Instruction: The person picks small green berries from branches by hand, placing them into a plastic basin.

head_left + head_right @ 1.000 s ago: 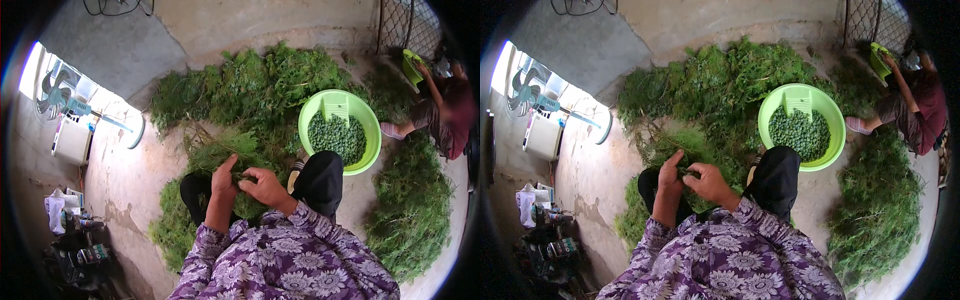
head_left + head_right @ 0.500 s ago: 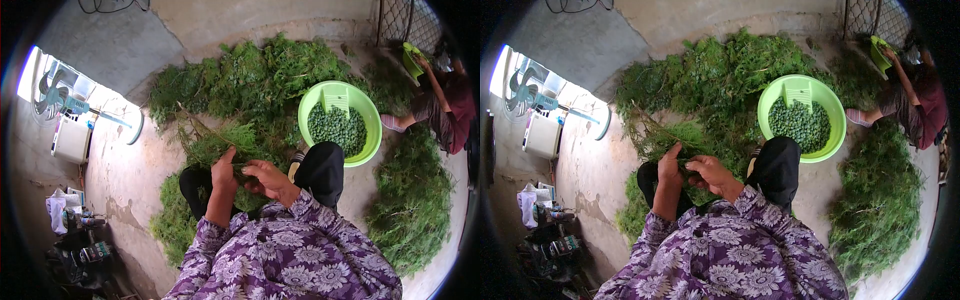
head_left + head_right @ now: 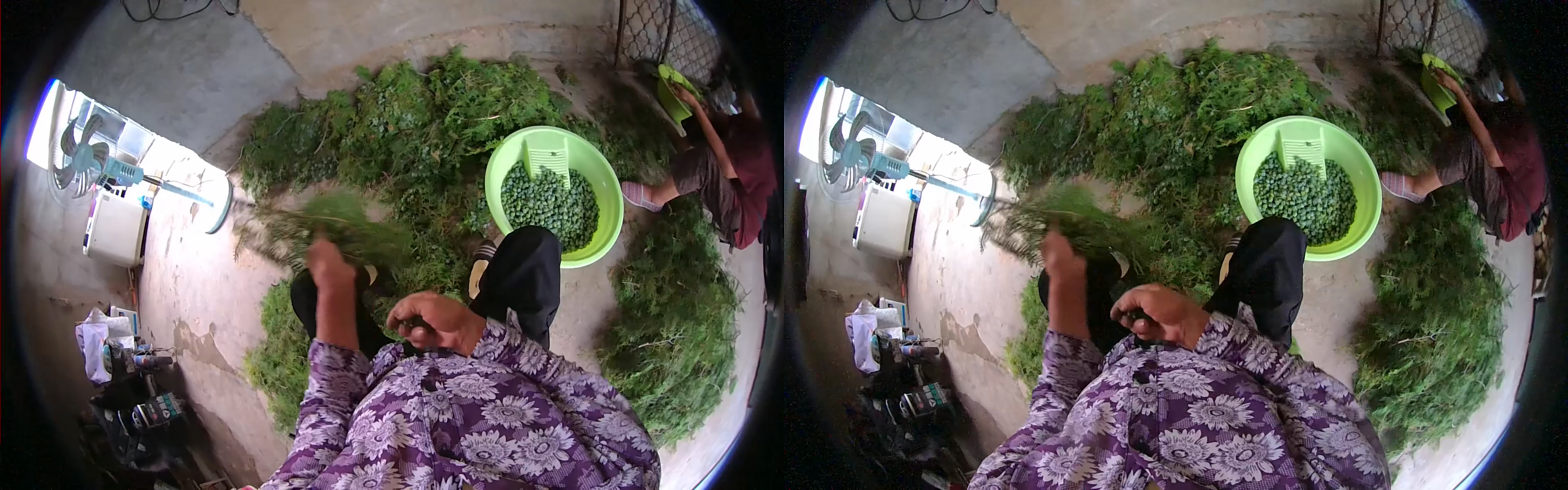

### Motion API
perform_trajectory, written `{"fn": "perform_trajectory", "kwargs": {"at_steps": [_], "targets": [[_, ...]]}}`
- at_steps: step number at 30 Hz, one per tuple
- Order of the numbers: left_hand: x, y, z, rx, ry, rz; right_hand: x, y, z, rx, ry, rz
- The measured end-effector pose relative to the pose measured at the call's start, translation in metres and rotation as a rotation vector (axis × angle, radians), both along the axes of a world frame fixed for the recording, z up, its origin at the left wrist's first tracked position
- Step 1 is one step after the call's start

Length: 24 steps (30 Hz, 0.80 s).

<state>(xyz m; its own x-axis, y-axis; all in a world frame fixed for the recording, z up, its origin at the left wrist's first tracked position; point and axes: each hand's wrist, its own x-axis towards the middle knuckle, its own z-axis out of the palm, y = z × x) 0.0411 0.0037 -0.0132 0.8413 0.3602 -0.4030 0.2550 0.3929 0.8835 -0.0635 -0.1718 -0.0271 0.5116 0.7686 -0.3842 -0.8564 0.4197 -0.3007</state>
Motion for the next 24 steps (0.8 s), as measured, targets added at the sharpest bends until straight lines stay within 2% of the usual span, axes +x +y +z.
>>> {"fn": "perform_trajectory", "kwargs": {"at_steps": [1, 3, 4, 5, 6, 7, 8, 9, 11, 12, 14, 15, 17, 18, 20, 21, 23, 24], "targets": [[0.003, 0.004, 0.002, -0.204, -0.063, 0.056, -0.003, -0.003, -0.008, 0.099, -0.002, -0.070], [-0.001, 0.011, 0.000, -0.257, -0.129, 0.041, 0.011, -0.023, 0.008, -0.156, -0.073, -0.300], [-0.006, 0.015, -0.001, -0.307, -0.189, 0.014, 0.017, -0.041, 0.011, -0.201, -0.195, -0.433], [-0.013, 0.004, 0.012, -0.295, -0.126, 0.052, 0.019, -0.056, 0.029, -0.352, -0.313, -0.620], [-0.013, 0.007, 0.006, -0.294, -0.133, 0.056, 0.025, -0.070, 0.029, -0.345, -0.470, -0.816], [-0.012, 0.011, -0.005, -0.419, -0.235, -0.068, 0.033, -0.085, 0.029, -0.397, -0.559, -1.007], [-0.013, 0.010, -0.008, -0.546, -0.336, -0.195, 0.036, -0.100, 0.036, -0.554, -0.656, -1.161], [-0.014, 0.011, -0.011, -0.617, -0.311, -0.223, 0.044, -0.116, 0.031, -0.747, -0.780, -1.310], [-0.018, 0.002, 0.001, -0.663, -0.307, -0.268, 0.057, -0.150, 0.022, -1.711, -1.092, -1.246], [-0.022, -0.001, 0.004, -0.702, -0.298, -0.316, 0.061, -0.169, 0.003, -1.713, -1.098, -1.237], [-0.022, -0.005, 0.003, -0.725, -0.347, -0.393, 0.076, -0.200, -0.049, -2.589, -1.198, -0.932], [-0.020, -0.006, 0.004, -0.738, -0.391, -0.475, 0.077, -0.201, -0.053, -2.587, -1.208, -0.940], [-0.020, -0.008, 0.002, -0.762, -0.327, -0.421, 0.066, -0.196, -0.057, -2.101, -0.990, -1.042], [-0.019, -0.009, 0.001, -0.785, -0.259, -0.370, 0.063, -0.193, -0.059, -2.103, -0.987, -1.042], [-0.019, -0.011, 0.000, -0.761, -0.264, -0.376, 0.057, -0.171, -0.047, -1.058, -0.622, -1.059], [-0.019, -0.012, -0.001, -0.737, -0.271, -0.380, 0.054, -0.159, -0.038, -1.057, -0.620, -1.062], [-0.021, -0.014, 0.002, -0.786, -0.282, -0.399, 0.045, -0.129, -0.016, -0.725, -0.654, -1.045], [-0.021, -0.015, 0.003, -0.836, -0.294, -0.413, 0.041, -0.113, -0.007, -0.674, -0.732, -1.014]]}}
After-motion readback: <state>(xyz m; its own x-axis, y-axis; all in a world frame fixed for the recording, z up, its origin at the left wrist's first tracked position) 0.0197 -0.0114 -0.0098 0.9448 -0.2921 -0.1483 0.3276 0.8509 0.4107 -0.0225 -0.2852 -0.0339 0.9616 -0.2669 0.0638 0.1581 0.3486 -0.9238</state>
